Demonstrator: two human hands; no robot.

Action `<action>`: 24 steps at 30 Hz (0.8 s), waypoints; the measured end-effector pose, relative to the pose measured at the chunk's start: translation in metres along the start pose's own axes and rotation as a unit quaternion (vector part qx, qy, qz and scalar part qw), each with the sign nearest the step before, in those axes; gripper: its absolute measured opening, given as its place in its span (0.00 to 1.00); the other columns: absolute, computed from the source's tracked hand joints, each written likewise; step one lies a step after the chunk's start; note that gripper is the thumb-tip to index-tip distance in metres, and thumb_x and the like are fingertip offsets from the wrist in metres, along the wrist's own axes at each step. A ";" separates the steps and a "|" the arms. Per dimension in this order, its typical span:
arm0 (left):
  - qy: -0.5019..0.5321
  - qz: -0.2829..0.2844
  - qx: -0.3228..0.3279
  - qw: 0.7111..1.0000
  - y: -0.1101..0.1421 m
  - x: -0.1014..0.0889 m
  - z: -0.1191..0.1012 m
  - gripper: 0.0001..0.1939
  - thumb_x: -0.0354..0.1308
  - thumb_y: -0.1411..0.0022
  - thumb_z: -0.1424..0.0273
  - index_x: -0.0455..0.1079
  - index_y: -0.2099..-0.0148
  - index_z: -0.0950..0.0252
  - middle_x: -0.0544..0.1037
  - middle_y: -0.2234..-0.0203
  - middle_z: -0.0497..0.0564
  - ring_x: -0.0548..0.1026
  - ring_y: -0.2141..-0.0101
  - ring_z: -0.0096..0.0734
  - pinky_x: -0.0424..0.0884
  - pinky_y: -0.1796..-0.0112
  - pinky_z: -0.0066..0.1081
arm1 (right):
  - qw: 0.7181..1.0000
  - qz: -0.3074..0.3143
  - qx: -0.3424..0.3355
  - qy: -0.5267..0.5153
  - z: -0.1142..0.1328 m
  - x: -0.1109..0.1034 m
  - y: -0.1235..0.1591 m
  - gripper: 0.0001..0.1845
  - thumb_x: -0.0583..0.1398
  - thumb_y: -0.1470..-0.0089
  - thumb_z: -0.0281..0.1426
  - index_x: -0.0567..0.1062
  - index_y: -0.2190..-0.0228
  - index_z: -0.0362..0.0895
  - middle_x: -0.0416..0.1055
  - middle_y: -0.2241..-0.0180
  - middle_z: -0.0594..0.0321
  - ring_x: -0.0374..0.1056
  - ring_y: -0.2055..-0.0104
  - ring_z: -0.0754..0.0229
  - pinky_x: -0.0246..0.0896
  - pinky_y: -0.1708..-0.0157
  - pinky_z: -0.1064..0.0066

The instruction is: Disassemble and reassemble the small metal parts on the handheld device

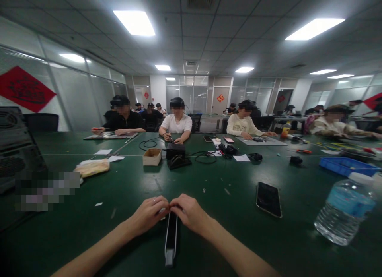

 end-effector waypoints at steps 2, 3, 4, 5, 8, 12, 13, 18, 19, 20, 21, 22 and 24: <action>0.004 -0.011 0.001 1.000 0.000 -0.001 0.001 0.08 0.47 0.32 0.69 0.67 0.59 0.63 0.73 0.64 0.51 0.72 0.66 0.28 0.67 0.63 0.27 | 1.000 0.004 0.002 0.000 0.000 0.000 0.000 0.08 0.54 0.40 0.29 0.73 0.63 0.41 0.72 0.67 0.59 0.66 0.65 0.62 0.63 0.63 0.71; 0.006 -0.015 0.000 1.000 0.000 -0.001 0.002 0.08 0.47 0.31 0.69 0.67 0.58 0.63 0.73 0.63 0.51 0.72 0.66 0.28 0.67 0.63 0.26 | 1.000 0.007 0.003 0.002 -0.001 0.001 0.000 0.08 0.54 0.40 0.29 0.73 0.63 0.41 0.72 0.67 0.59 0.66 0.65 0.62 0.63 0.63 0.71; 0.007 -0.021 0.001 1.000 0.000 -0.003 0.002 0.08 0.47 0.31 0.69 0.66 0.58 0.63 0.73 0.64 0.50 0.72 0.66 0.27 0.67 0.63 0.26 | 1.000 0.008 0.002 0.004 -0.001 0.001 0.000 0.08 0.54 0.40 0.29 0.73 0.62 0.41 0.72 0.66 0.59 0.65 0.65 0.62 0.63 0.63 0.71; 0.006 -0.030 0.004 1.000 0.000 -0.004 0.002 0.08 0.47 0.31 0.68 0.66 0.58 0.63 0.74 0.64 0.50 0.72 0.66 0.27 0.67 0.63 0.26 | 1.000 0.006 -0.002 0.006 -0.002 0.002 0.001 0.09 0.54 0.40 0.29 0.72 0.61 0.41 0.72 0.66 0.59 0.65 0.65 0.62 0.63 0.63 0.70; -0.001 -0.058 0.020 0.998 0.001 -0.010 -0.001 0.08 0.47 0.31 0.68 0.66 0.59 0.63 0.73 0.67 0.49 0.72 0.67 0.26 0.67 0.64 0.25 | 1.000 -0.012 -0.022 0.006 -0.001 0.002 0.002 0.09 0.53 0.39 0.30 0.72 0.60 0.42 0.72 0.67 0.58 0.65 0.65 0.61 0.63 0.63 0.69; 0.008 -0.072 0.021 0.997 0.000 -0.011 -0.001 0.04 0.50 0.33 0.70 0.65 0.61 0.64 0.73 0.68 0.48 0.72 0.69 0.26 0.67 0.66 0.25 | 0.999 -0.024 -0.030 0.007 0.000 0.001 0.002 0.09 0.54 0.39 0.30 0.73 0.62 0.41 0.72 0.68 0.58 0.65 0.66 0.60 0.63 0.64 0.69; 0.016 -0.070 0.017 0.997 0.000 -0.011 0.000 0.04 0.50 0.33 0.71 0.65 0.61 0.64 0.73 0.69 0.47 0.72 0.69 0.26 0.67 0.66 0.24 | 0.999 -0.027 -0.031 0.008 0.000 0.000 0.001 0.09 0.54 0.39 0.30 0.73 0.63 0.41 0.72 0.68 0.58 0.65 0.66 0.60 0.63 0.64 0.69; 0.043 -0.047 0.017 0.998 0.000 -0.010 -0.001 0.02 0.51 0.34 0.72 0.64 0.60 0.64 0.72 0.68 0.48 0.71 0.69 0.27 0.67 0.65 0.26 | 0.999 -0.031 -0.031 0.021 0.002 -0.001 0.001 0.08 0.53 0.39 0.30 0.72 0.66 0.42 0.71 0.69 0.58 0.64 0.64 0.59 0.62 0.63 0.67; 0.044 -0.042 0.020 0.998 0.000 -0.010 -0.002 0.02 0.51 0.34 0.72 0.64 0.60 0.64 0.73 0.67 0.48 0.71 0.68 0.27 0.67 0.65 0.26 | 0.999 -0.028 -0.029 0.024 0.002 -0.001 0.001 0.08 0.53 0.39 0.30 0.72 0.66 0.42 0.71 0.69 0.58 0.64 0.64 0.59 0.62 0.63 0.66; 0.044 -0.040 0.023 0.998 0.000 -0.010 -0.002 0.02 0.51 0.34 0.72 0.64 0.59 0.64 0.73 0.67 0.49 0.71 0.67 0.27 0.67 0.64 0.26 | 0.999 -0.025 -0.027 0.025 0.002 -0.001 0.000 0.09 0.52 0.39 0.30 0.72 0.66 0.42 0.71 0.69 0.58 0.63 0.64 0.59 0.62 0.63 0.66; 0.042 -0.038 0.025 0.998 0.001 -0.011 -0.002 0.03 0.51 0.34 0.72 0.64 0.59 0.64 0.73 0.66 0.49 0.71 0.67 0.27 0.67 0.64 0.27 | 0.999 -0.023 -0.024 0.025 0.002 -0.001 0.000 0.09 0.52 0.38 0.30 0.71 0.66 0.42 0.70 0.69 0.58 0.63 0.64 0.59 0.61 0.63 0.66; 0.038 -0.038 0.027 0.998 0.001 -0.011 -0.003 0.03 0.51 0.34 0.72 0.65 0.58 0.64 0.73 0.66 0.49 0.71 0.66 0.27 0.67 0.63 0.27 | 0.999 -0.019 -0.020 0.025 0.001 -0.001 0.000 0.09 0.52 0.38 0.30 0.71 0.66 0.42 0.70 0.69 0.58 0.63 0.64 0.59 0.61 0.63 0.66; 0.026 -0.045 0.031 0.998 0.002 -0.013 -0.003 0.04 0.50 0.33 0.72 0.65 0.58 0.64 0.74 0.65 0.49 0.72 0.65 0.28 0.66 0.62 0.27 | 0.999 -0.015 -0.017 0.025 0.001 -0.001 0.000 0.10 0.51 0.38 0.31 0.71 0.66 0.42 0.69 0.69 0.59 0.62 0.64 0.59 0.61 0.62 0.66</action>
Point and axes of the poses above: each hand's wrist, its own y-axis away from the middle knuckle, its own x-axis out of the palm, z = x × y, the point moved 9 cm from there along -y, towards the middle knuckle
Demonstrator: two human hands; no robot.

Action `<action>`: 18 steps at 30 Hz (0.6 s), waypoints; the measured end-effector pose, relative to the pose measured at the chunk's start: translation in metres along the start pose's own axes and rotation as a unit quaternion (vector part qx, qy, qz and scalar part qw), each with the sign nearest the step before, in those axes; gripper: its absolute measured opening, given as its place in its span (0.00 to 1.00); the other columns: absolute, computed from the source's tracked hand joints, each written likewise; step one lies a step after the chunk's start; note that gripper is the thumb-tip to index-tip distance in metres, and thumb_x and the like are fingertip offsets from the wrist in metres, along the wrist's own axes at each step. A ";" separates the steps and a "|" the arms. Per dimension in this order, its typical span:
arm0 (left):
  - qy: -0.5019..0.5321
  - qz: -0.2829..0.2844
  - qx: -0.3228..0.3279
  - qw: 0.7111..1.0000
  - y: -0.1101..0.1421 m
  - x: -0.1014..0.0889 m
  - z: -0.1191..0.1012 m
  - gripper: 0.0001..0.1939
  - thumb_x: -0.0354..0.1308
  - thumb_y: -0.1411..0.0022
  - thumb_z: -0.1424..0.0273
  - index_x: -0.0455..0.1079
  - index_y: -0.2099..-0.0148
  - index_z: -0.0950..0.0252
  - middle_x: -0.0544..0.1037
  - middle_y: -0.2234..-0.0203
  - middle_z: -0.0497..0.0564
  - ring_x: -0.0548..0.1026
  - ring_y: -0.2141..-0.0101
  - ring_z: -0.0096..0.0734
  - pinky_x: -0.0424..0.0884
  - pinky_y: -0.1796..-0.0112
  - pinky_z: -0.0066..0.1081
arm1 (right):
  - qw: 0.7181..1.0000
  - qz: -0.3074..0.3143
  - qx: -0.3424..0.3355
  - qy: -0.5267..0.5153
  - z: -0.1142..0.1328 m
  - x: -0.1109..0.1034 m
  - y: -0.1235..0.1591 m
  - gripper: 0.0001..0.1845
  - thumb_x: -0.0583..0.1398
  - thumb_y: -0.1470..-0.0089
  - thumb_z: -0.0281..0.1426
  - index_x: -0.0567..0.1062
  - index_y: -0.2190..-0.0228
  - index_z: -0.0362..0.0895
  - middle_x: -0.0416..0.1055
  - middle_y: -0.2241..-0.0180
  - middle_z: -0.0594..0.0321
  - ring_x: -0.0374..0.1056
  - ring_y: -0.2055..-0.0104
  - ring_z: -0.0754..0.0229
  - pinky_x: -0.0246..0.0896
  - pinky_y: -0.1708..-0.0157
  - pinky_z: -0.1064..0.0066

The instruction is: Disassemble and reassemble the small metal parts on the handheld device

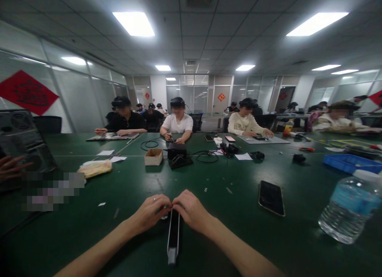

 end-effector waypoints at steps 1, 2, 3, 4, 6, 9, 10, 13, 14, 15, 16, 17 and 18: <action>-0.007 -0.004 0.003 1.000 0.000 -0.001 -0.001 0.05 0.50 0.33 0.72 0.65 0.57 0.64 0.74 0.64 0.49 0.72 0.65 0.28 0.66 0.61 0.27 | 1.000 0.003 0.002 0.001 -0.001 0.000 0.000 0.10 0.51 0.38 0.31 0.71 0.66 0.42 0.69 0.70 0.59 0.62 0.64 0.59 0.60 0.62 0.66; -0.013 -0.009 0.008 1.000 0.000 -0.001 -0.001 0.05 0.49 0.33 0.71 0.65 0.57 0.64 0.74 0.64 0.50 0.72 0.65 0.28 0.66 0.61 0.28 | 1.000 0.007 0.004 0.002 -0.002 0.001 0.000 0.11 0.51 0.38 0.32 0.71 0.67 0.42 0.69 0.70 0.59 0.62 0.64 0.59 0.60 0.62 0.66; -0.018 -0.013 0.014 1.000 0.001 -0.002 -0.002 0.06 0.49 0.32 0.71 0.66 0.56 0.64 0.74 0.63 0.50 0.72 0.64 0.28 0.67 0.61 0.28 | 1.000 0.011 0.009 0.003 -0.003 0.002 0.000 0.11 0.51 0.38 0.32 0.71 0.67 0.42 0.69 0.70 0.59 0.62 0.64 0.59 0.60 0.62 0.66; -0.022 -0.018 0.021 0.999 0.000 -0.003 -0.004 0.06 0.48 0.32 0.71 0.66 0.56 0.64 0.75 0.63 0.50 0.73 0.64 0.28 0.67 0.61 0.28 | 1.000 0.014 0.016 0.005 -0.005 0.003 0.000 0.11 0.51 0.38 0.33 0.71 0.67 0.42 0.69 0.70 0.59 0.62 0.64 0.59 0.59 0.62 0.66; -0.025 -0.029 0.034 0.999 0.000 -0.006 -0.006 0.07 0.47 0.31 0.70 0.66 0.56 0.64 0.75 0.64 0.51 0.73 0.65 0.28 0.67 0.62 0.28 | 0.999 0.015 0.038 0.006 -0.009 0.005 0.000 0.11 0.52 0.38 0.33 0.71 0.68 0.42 0.69 0.70 0.59 0.61 0.63 0.58 0.59 0.62 0.66; -0.029 -0.039 0.047 0.998 -0.001 -0.007 -0.008 0.08 0.47 0.31 0.69 0.67 0.55 0.65 0.75 0.64 0.51 0.73 0.66 0.28 0.67 0.64 0.27 | 0.997 0.015 0.081 -0.008 -0.016 0.007 0.001 0.09 0.54 0.40 0.32 0.72 0.69 0.42 0.69 0.70 0.60 0.61 0.63 0.58 0.59 0.62 0.67; -0.030 -0.041 0.049 0.997 -0.001 -0.007 -0.008 0.09 0.48 0.31 0.68 0.67 0.56 0.65 0.76 0.64 0.51 0.73 0.66 0.28 0.67 0.64 0.27 | 0.995 0.016 0.092 -0.015 -0.018 0.008 0.001 0.09 0.55 0.40 0.32 0.72 0.69 0.42 0.69 0.70 0.60 0.61 0.63 0.59 0.59 0.62 0.67; -0.029 -0.049 0.052 0.997 0.000 -0.005 -0.006 0.08 0.49 0.32 0.68 0.68 0.57 0.64 0.76 0.65 0.50 0.73 0.67 0.27 0.66 0.65 0.27 | 0.993 0.021 0.109 -0.031 -0.021 0.011 0.003 0.07 0.56 0.41 0.30 0.72 0.70 0.43 0.69 0.69 0.61 0.61 0.62 0.59 0.58 0.62 0.67; -0.028 -0.049 0.053 0.997 0.000 -0.004 -0.005 0.08 0.50 0.32 0.68 0.68 0.57 0.64 0.76 0.65 0.50 0.73 0.67 0.27 0.66 0.65 0.27 | 0.993 0.021 0.112 -0.032 -0.021 0.012 0.003 0.06 0.57 0.42 0.30 0.72 0.70 0.43 0.69 0.70 0.61 0.61 0.62 0.58 0.58 0.62 0.67; -0.027 -0.047 0.054 0.997 0.001 -0.003 -0.005 0.07 0.50 0.32 0.68 0.68 0.57 0.64 0.76 0.66 0.50 0.73 0.67 0.26 0.66 0.65 0.27 | 0.993 0.022 0.115 -0.031 -0.022 0.012 0.004 0.06 0.57 0.42 0.30 0.72 0.70 0.43 0.69 0.70 0.61 0.61 0.62 0.58 0.58 0.61 0.67; -0.026 -0.045 0.055 0.997 0.001 -0.002 -0.004 0.07 0.51 0.33 0.68 0.68 0.57 0.64 0.76 0.66 0.50 0.73 0.68 0.26 0.66 0.65 0.27 | 0.993 0.023 0.116 -0.028 -0.022 0.012 0.004 0.05 0.57 0.42 0.29 0.73 0.70 0.43 0.69 0.70 0.61 0.61 0.61 0.58 0.58 0.61 0.67; -0.026 -0.040 0.053 0.997 0.000 -0.001 -0.004 0.07 0.52 0.33 0.68 0.68 0.58 0.64 0.76 0.66 0.50 0.73 0.68 0.26 0.66 0.66 0.27 | 0.993 0.024 0.117 -0.025 -0.022 0.012 0.004 0.05 0.58 0.42 0.29 0.73 0.70 0.43 0.69 0.70 0.62 0.61 0.61 0.58 0.58 0.61 0.67; -0.026 -0.038 0.052 0.998 0.000 -0.002 -0.005 0.07 0.52 0.33 0.67 0.68 0.58 0.64 0.76 0.67 0.50 0.72 0.69 0.26 0.66 0.66 0.26 | 0.993 0.026 0.117 -0.021 -0.022 0.012 0.003 0.05 0.58 0.43 0.30 0.73 0.70 0.43 0.69 0.70 0.62 0.61 0.61 0.58 0.58 0.61 0.66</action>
Point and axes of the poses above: each hand's wrist, its own y-axis away from the middle knuckle, its own x-axis out of the palm, z = x × y, the point moved 9 cm from there along -y, towards the middle knuckle
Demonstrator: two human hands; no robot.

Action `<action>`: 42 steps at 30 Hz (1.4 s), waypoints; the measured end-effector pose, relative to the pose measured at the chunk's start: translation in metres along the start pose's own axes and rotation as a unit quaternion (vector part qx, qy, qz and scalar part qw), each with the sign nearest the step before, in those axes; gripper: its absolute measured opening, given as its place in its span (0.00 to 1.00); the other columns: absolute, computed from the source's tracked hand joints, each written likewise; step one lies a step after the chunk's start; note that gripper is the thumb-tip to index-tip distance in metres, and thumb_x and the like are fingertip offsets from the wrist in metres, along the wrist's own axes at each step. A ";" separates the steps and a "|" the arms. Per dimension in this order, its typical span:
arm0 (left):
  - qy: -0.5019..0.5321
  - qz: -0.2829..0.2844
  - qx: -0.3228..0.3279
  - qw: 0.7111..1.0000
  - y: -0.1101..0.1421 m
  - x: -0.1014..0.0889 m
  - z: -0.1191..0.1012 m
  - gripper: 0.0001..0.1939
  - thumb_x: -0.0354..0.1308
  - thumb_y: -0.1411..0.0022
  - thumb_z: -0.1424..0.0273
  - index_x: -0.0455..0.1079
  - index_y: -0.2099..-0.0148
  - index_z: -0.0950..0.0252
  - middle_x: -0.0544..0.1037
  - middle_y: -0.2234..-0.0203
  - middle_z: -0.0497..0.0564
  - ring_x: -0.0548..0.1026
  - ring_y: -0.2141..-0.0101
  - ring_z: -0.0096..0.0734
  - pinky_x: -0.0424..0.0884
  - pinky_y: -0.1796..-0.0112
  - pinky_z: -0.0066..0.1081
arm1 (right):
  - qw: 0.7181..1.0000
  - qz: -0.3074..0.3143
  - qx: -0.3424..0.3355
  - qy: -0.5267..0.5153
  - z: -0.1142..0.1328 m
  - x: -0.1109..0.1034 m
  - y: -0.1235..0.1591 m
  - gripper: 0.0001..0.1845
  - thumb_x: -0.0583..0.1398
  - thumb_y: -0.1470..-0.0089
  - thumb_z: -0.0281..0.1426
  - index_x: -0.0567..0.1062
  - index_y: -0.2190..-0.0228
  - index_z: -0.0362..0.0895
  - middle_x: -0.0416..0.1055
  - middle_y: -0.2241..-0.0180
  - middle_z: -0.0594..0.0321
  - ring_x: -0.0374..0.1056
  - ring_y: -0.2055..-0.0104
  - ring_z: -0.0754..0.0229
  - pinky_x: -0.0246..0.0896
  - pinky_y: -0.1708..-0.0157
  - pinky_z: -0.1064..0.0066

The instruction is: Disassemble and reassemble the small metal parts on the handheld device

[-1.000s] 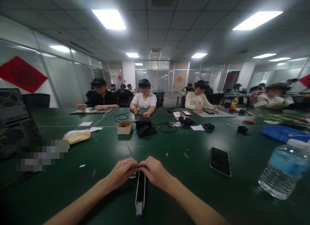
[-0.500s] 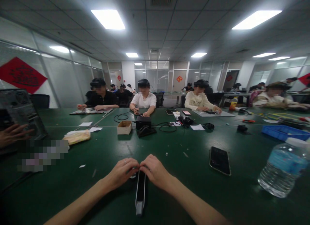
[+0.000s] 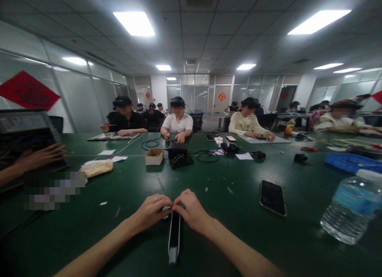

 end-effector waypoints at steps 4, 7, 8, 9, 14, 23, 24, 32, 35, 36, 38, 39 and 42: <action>-0.012 0.034 -0.031 0.999 -0.005 -0.007 0.006 0.05 0.54 0.37 0.69 0.68 0.60 0.65 0.75 0.70 0.49 0.71 0.72 0.26 0.64 0.68 0.25 | 0.999 0.006 -0.003 0.037 0.004 -0.006 -0.002 0.04 0.59 0.43 0.30 0.73 0.69 0.43 0.71 0.69 0.61 0.61 0.60 0.57 0.58 0.60 0.66; -0.018 0.097 -0.083 0.992 -0.005 -0.010 0.019 0.04 0.56 0.41 0.71 0.68 0.61 0.64 0.73 0.71 0.47 0.70 0.72 0.26 0.63 0.69 0.25 | 0.996 0.009 -0.010 0.092 0.003 -0.016 -0.003 0.04 0.58 0.43 0.28 0.73 0.68 0.42 0.71 0.67 0.60 0.61 0.60 0.57 0.57 0.59 0.65; -0.016 0.120 -0.100 0.988 -0.005 -0.010 0.024 0.05 0.57 0.42 0.71 0.68 0.62 0.64 0.73 0.71 0.46 0.70 0.72 0.26 0.63 0.69 0.25 | 0.993 0.015 -0.013 0.114 0.001 -0.019 -0.003 0.04 0.57 0.43 0.27 0.72 0.68 0.42 0.72 0.67 0.59 0.61 0.60 0.57 0.57 0.59 0.64; -0.013 0.143 -0.114 0.983 -0.003 -0.009 0.028 0.05 0.57 0.42 0.71 0.68 0.62 0.64 0.73 0.71 0.46 0.70 0.72 0.26 0.63 0.69 0.24 | 0.990 0.026 -0.017 0.135 -0.001 -0.021 -0.003 0.04 0.56 0.43 0.27 0.72 0.68 0.41 0.71 0.66 0.59 0.62 0.60 0.57 0.57 0.60 0.64; 0.008 0.206 -0.140 0.968 0.002 0.000 0.032 0.05 0.57 0.43 0.70 0.69 0.62 0.64 0.73 0.70 0.46 0.70 0.71 0.27 0.62 0.69 0.24 | 0.978 0.101 -0.019 0.181 -0.013 -0.020 0.001 0.05 0.56 0.45 0.27 0.72 0.72 0.42 0.71 0.70 0.60 0.62 0.65 0.59 0.57 0.64 0.65; 0.038 0.218 -0.165 0.961 0.003 0.008 0.029 0.07 0.56 0.41 0.70 0.70 0.60 0.64 0.73 0.68 0.47 0.71 0.70 0.27 0.64 0.68 0.25 | 0.976 0.127 -0.009 0.177 -0.010 -0.014 0.003 0.05 0.56 0.46 0.27 0.73 0.71 0.42 0.70 0.70 0.60 0.62 0.66 0.59 0.56 0.66 0.67; 0.041 0.217 -0.169 0.961 0.003 0.009 0.030 0.07 0.56 0.41 0.70 0.70 0.60 0.64 0.73 0.68 0.47 0.71 0.70 0.27 0.64 0.69 0.25 | 0.975 0.131 -0.008 0.177 -0.011 -0.013 0.003 0.05 0.56 0.46 0.27 0.73 0.72 0.42 0.70 0.71 0.60 0.62 0.67 0.59 0.56 0.66 0.67; 0.086 0.214 -0.209 0.950 0.007 0.015 0.036 0.07 0.57 0.40 0.70 0.72 0.58 0.64 0.76 0.67 0.47 0.72 0.70 0.26 0.65 0.68 0.24 | 0.973 0.141 -0.011 0.183 -0.013 -0.008 0.004 0.05 0.57 0.46 0.28 0.74 0.71 0.42 0.70 0.71 0.61 0.62 0.66 0.59 0.56 0.66 0.67; 0.111 0.213 -0.230 0.943 0.007 0.016 0.037 0.07 0.57 0.40 0.71 0.73 0.59 0.64 0.77 0.68 0.46 0.73 0.70 0.25 0.66 0.68 0.23 | 0.974 0.142 -0.007 0.175 -0.014 -0.008 0.004 0.05 0.57 0.46 0.28 0.74 0.71 0.42 0.70 0.71 0.60 0.61 0.67 0.59 0.57 0.66 0.67; 0.119 0.212 -0.236 0.941 0.006 0.017 0.037 0.07 0.57 0.40 0.71 0.73 0.59 0.64 0.77 0.68 0.46 0.73 0.70 0.25 0.66 0.68 0.23 | 0.975 0.141 -0.008 0.172 -0.014 -0.008 0.004 0.06 0.57 0.46 0.28 0.74 0.71 0.42 0.70 0.71 0.61 0.61 0.67 0.59 0.57 0.66 0.67; 0.133 0.205 -0.245 0.938 0.006 0.016 0.037 0.07 0.58 0.40 0.71 0.73 0.59 0.64 0.78 0.67 0.46 0.74 0.70 0.25 0.67 0.67 0.23 | 0.976 0.139 -0.009 0.166 -0.015 -0.008 0.004 0.05 0.57 0.46 0.29 0.73 0.71 0.42 0.70 0.71 0.61 0.61 0.66 0.59 0.57 0.66 0.67; 0.138 0.200 -0.249 0.938 0.005 0.016 0.036 0.07 0.58 0.41 0.72 0.72 0.59 0.64 0.78 0.67 0.46 0.74 0.70 0.25 0.67 0.67 0.23 | 0.976 0.139 -0.008 0.166 -0.016 -0.007 0.005 0.05 0.57 0.46 0.28 0.73 0.71 0.42 0.70 0.70 0.61 0.62 0.66 0.59 0.57 0.66 0.67; 0.141 0.191 -0.255 0.938 0.004 0.015 0.036 0.08 0.59 0.41 0.72 0.71 0.58 0.64 0.78 0.66 0.46 0.74 0.68 0.26 0.68 0.66 0.24 | 0.975 0.141 -0.007 0.172 -0.017 -0.005 0.005 0.05 0.57 0.46 0.28 0.73 0.70 0.43 0.70 0.70 0.61 0.62 0.66 0.59 0.57 0.67 0.67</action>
Point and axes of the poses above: each hand's wrist, its own y-axis away from the middle knuckle, its own x-axis out of the palm, z = x × y, the point moved 9 cm from there along -y, towards the middle knuckle
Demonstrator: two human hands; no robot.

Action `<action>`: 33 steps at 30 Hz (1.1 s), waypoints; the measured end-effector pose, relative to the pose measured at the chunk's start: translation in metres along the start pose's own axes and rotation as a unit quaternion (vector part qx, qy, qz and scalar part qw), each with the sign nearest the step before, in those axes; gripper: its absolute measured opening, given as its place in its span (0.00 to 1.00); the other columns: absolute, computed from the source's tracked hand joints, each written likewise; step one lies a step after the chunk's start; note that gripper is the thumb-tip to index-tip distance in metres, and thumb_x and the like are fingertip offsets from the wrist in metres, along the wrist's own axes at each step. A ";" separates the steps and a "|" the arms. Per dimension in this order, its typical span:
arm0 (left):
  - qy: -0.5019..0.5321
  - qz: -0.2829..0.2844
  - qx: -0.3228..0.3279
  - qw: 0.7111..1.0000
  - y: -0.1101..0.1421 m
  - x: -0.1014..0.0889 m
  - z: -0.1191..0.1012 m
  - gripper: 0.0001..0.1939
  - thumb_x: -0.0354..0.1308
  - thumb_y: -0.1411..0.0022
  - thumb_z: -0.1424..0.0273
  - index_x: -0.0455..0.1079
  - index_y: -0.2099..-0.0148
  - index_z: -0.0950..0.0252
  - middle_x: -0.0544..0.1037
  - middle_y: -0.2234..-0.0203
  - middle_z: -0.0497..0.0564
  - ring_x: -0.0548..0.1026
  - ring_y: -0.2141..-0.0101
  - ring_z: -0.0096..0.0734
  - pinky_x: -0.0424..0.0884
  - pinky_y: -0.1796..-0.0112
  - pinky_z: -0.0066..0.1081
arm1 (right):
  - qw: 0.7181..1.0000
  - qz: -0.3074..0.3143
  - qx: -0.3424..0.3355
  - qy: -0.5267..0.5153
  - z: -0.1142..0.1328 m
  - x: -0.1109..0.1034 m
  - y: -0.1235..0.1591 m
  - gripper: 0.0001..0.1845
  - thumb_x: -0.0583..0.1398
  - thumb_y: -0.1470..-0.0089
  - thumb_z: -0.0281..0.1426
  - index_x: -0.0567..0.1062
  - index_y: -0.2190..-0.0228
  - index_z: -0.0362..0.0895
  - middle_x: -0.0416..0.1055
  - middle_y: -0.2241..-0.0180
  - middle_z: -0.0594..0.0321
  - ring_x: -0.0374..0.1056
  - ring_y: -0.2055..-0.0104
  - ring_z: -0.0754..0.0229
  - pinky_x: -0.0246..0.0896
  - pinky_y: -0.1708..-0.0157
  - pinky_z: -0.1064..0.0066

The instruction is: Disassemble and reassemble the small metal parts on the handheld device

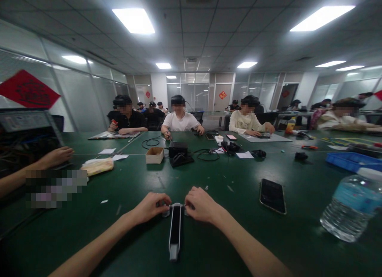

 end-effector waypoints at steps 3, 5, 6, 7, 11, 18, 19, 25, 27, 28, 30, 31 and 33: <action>-0.015 0.002 0.010 1.000 0.000 0.001 -0.002 0.09 0.58 0.41 0.72 0.70 0.57 0.64 0.78 0.66 0.46 0.74 0.69 0.26 0.68 0.66 0.24 | 1.000 -0.003 -0.006 0.008 0.002 -0.004 0.000 0.05 0.57 0.47 0.28 0.74 0.70 0.43 0.70 0.70 0.61 0.62 0.66 0.59 0.57 0.66 0.68; -0.046 0.002 0.018 0.999 0.001 0.000 -0.003 0.09 0.57 0.40 0.71 0.70 0.56 0.63 0.77 0.65 0.46 0.73 0.69 0.26 0.67 0.67 0.25 | 1.000 -0.010 -0.002 0.022 -0.002 -0.010 0.000 0.06 0.57 0.46 0.29 0.74 0.70 0.43 0.70 0.69 0.60 0.63 0.65 0.58 0.57 0.65 0.67; -0.065 -0.001 0.022 0.998 0.002 0.000 -0.003 0.10 0.57 0.40 0.70 0.69 0.55 0.63 0.77 0.65 0.46 0.73 0.69 0.27 0.67 0.67 0.26 | 0.999 -0.015 0.009 0.036 -0.008 -0.015 0.000 0.06 0.56 0.46 0.28 0.74 0.69 0.42 0.71 0.68 0.59 0.63 0.64 0.58 0.57 0.64 0.67; -0.083 -0.005 0.028 0.996 0.002 -0.001 -0.003 0.10 0.57 0.40 0.69 0.69 0.55 0.63 0.77 0.64 0.47 0.73 0.68 0.28 0.66 0.66 0.26 | 0.998 -0.021 0.027 0.053 -0.016 -0.019 0.001 0.07 0.56 0.46 0.28 0.74 0.69 0.42 0.71 0.68 0.59 0.63 0.64 0.58 0.57 0.63 0.66; -0.125 -0.015 0.057 0.990 0.005 -0.003 -0.006 0.12 0.56 0.39 0.67 0.68 0.53 0.62 0.75 0.62 0.49 0.73 0.63 0.32 0.66 0.61 0.29 | 0.983 -0.031 0.137 0.115 -0.066 -0.030 0.010 0.13 0.53 0.44 0.25 0.74 0.60 0.40 0.71 0.60 0.53 0.64 0.58 0.54 0.58 0.59 0.63; -0.160 -0.020 0.062 0.985 0.007 -0.004 -0.010 0.12 0.53 0.39 0.69 0.67 0.53 0.62 0.75 0.62 0.49 0.73 0.63 0.33 0.65 0.61 0.30 | 0.969 0.038 0.216 0.114 -0.115 -0.009 0.023 0.18 0.52 0.42 0.24 0.71 0.51 0.44 0.68 0.54 0.52 0.64 0.54 0.53 0.60 0.58 0.65; -0.160 -0.020 0.063 0.985 0.007 -0.004 -0.011 0.12 0.53 0.39 0.69 0.67 0.53 0.62 0.75 0.62 0.49 0.73 0.63 0.33 0.65 0.62 0.30 | 0.969 0.037 0.216 0.111 -0.115 -0.008 0.023 0.16 0.52 0.42 0.25 0.72 0.53 0.44 0.68 0.55 0.52 0.65 0.54 0.53 0.60 0.59 0.66; -0.170 -0.016 0.063 0.983 0.007 -0.003 -0.010 0.10 0.53 0.38 0.68 0.68 0.54 0.62 0.75 0.63 0.49 0.73 0.64 0.33 0.64 0.63 0.29 | 0.968 0.025 0.215 0.130 -0.109 -0.016 0.020 0.09 0.53 0.43 0.26 0.73 0.65 0.41 0.70 0.62 0.54 0.66 0.60 0.55 0.59 0.63 0.67; -0.172 -0.016 0.061 0.983 0.007 -0.003 -0.009 0.09 0.53 0.38 0.69 0.68 0.55 0.62 0.75 0.64 0.50 0.73 0.65 0.34 0.64 0.64 0.29 | 0.965 0.017 0.232 0.119 -0.108 -0.019 0.021 0.06 0.55 0.45 0.27 0.72 0.67 0.41 0.70 0.65 0.55 0.66 0.63 0.56 0.59 0.66 0.68; -0.172 -0.017 0.061 0.983 0.007 -0.003 -0.008 0.09 0.52 0.38 0.69 0.68 0.56 0.62 0.75 0.64 0.50 0.72 0.65 0.34 0.64 0.64 0.29 | 0.965 0.011 0.240 0.105 -0.107 -0.021 0.022 0.05 0.55 0.46 0.27 0.71 0.68 0.41 0.70 0.66 0.56 0.66 0.64 0.57 0.59 0.67 0.69; -0.171 -0.022 0.063 0.983 0.007 -0.004 -0.008 0.09 0.52 0.38 0.68 0.68 0.56 0.62 0.75 0.64 0.50 0.72 0.65 0.33 0.64 0.64 0.29 | 0.967 -0.003 0.244 0.071 -0.102 -0.022 0.021 0.03 0.57 0.48 0.28 0.70 0.69 0.41 0.69 0.67 0.57 0.65 0.66 0.58 0.59 0.68 0.70; -0.171 -0.023 0.062 0.983 0.007 -0.004 -0.008 0.09 0.52 0.38 0.68 0.68 0.56 0.62 0.75 0.64 0.50 0.72 0.65 0.33 0.64 0.64 0.29 | 0.970 -0.011 0.236 0.052 -0.098 -0.023 0.019 0.03 0.57 0.48 0.28 0.70 0.70 0.41 0.69 0.67 0.58 0.65 0.66 0.59 0.59 0.68 0.70; -0.173 -0.020 0.063 0.983 0.007 -0.003 -0.007 0.09 0.52 0.38 0.68 0.68 0.57 0.62 0.75 0.65 0.49 0.72 0.65 0.33 0.63 0.65 0.29 | 0.978 -0.025 0.205 0.010 -0.084 -0.022 0.015 0.03 0.58 0.49 0.29 0.70 0.70 0.42 0.68 0.67 0.60 0.65 0.66 0.60 0.59 0.67 0.70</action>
Point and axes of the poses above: each hand's wrist, its own y-axis away from the middle knuckle, its own x-axis out of the palm, z = x × y, the point moved 9 cm from there along -y, towards the middle knuckle
